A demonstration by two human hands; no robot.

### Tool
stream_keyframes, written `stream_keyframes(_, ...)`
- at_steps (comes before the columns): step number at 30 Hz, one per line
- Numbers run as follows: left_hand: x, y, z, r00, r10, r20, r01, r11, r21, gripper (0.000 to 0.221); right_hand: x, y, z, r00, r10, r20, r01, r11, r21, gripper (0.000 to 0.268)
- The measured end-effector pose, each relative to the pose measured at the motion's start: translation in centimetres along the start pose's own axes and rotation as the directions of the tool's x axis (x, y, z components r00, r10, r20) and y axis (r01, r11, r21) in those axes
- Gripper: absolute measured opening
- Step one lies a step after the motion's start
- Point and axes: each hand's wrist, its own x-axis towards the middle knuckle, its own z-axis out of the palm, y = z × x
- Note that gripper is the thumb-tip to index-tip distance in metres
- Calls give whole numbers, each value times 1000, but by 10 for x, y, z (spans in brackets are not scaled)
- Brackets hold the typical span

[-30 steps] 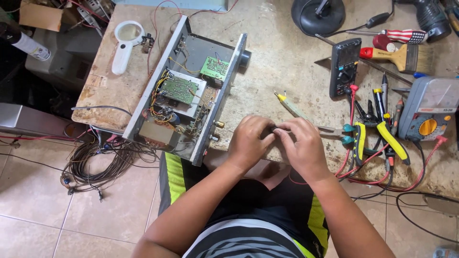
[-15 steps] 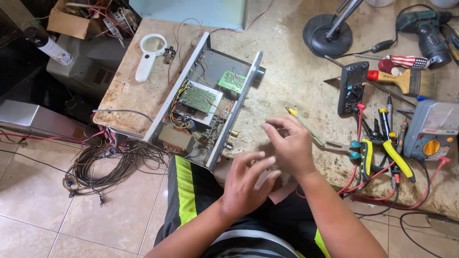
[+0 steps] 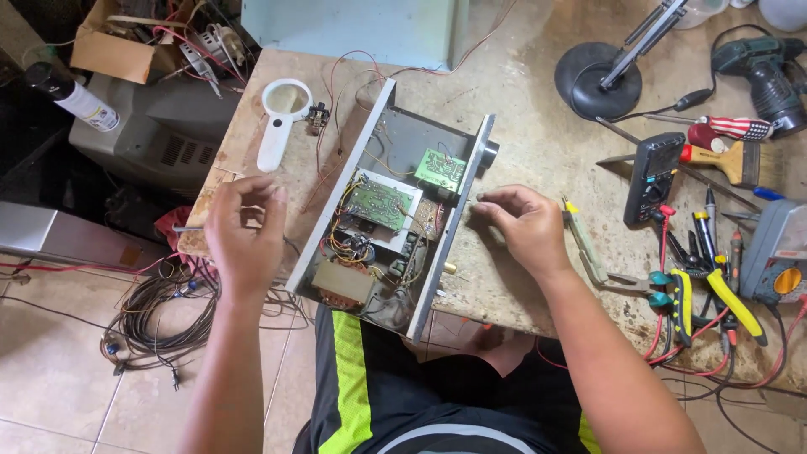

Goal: A person is inspecting and repairing the internal components of an amplifier on a workbench, rotating the chassis and adjusting knobs.

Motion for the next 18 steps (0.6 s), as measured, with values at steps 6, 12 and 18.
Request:
stream_keyframes(6,7,-29,21,992,15,124,-12,1000,-25,9,5,8,15,1000,5,3,-5,999,-40,19)
stream_keyframes(12,3,-42,20,988,-12,155,4,999,54,5,9,8,18,1000,12,-11,-12,998,-66,19)
stream_keyframes(18,3,-37,22,978,-51,202,33,995,90,4,14,6,14,1000,15,21,-14,998,-60,21)
